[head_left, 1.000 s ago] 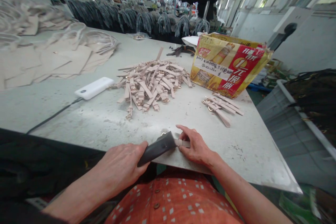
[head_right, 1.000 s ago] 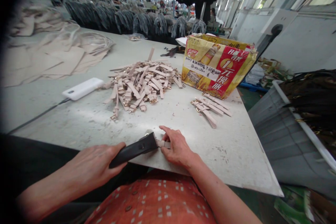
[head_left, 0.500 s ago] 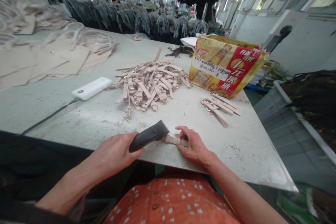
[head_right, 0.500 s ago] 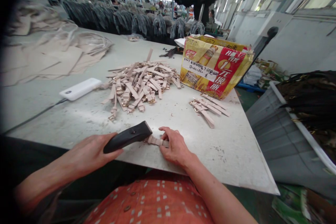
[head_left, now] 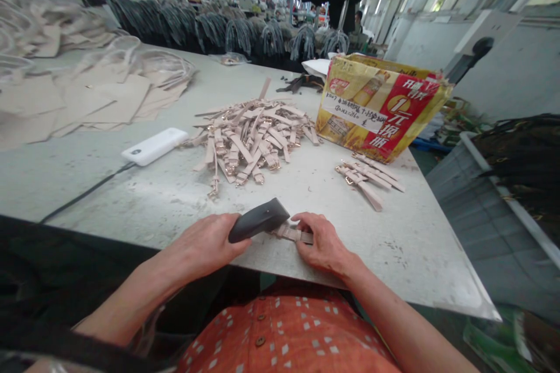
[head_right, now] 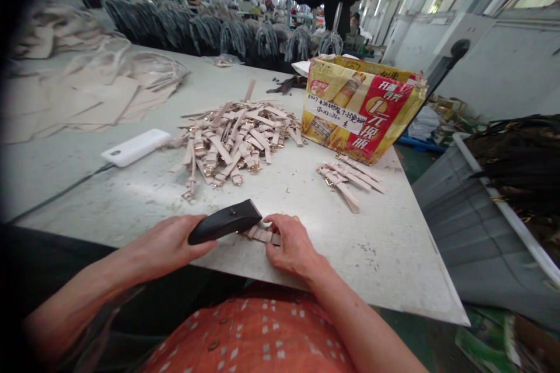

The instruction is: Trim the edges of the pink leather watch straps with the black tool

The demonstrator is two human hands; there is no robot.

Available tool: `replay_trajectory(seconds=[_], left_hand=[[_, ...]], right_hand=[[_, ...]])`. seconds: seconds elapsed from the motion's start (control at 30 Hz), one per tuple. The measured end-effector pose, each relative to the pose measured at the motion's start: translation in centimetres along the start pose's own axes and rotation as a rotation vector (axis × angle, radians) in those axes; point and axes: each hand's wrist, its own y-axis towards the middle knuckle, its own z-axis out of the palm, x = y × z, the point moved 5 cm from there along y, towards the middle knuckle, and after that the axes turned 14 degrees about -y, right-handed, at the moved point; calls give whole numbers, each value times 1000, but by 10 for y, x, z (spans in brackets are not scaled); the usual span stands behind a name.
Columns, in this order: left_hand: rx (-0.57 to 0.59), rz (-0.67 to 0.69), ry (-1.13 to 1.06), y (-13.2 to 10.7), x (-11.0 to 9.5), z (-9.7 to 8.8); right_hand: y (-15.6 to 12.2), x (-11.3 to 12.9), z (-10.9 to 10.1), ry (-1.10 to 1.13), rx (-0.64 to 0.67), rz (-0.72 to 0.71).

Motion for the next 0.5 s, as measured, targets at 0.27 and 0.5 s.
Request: replay_trajectory(seconds=[0.27, 0.5], left_hand=[[-39, -15, -6, -11, 21, -3], [-63, -4, -19, -24, 33, -7]], right_hand=[[-1, 1, -5, -166, -84, 34], [-14, 3, -12, -201, -176, -87]])
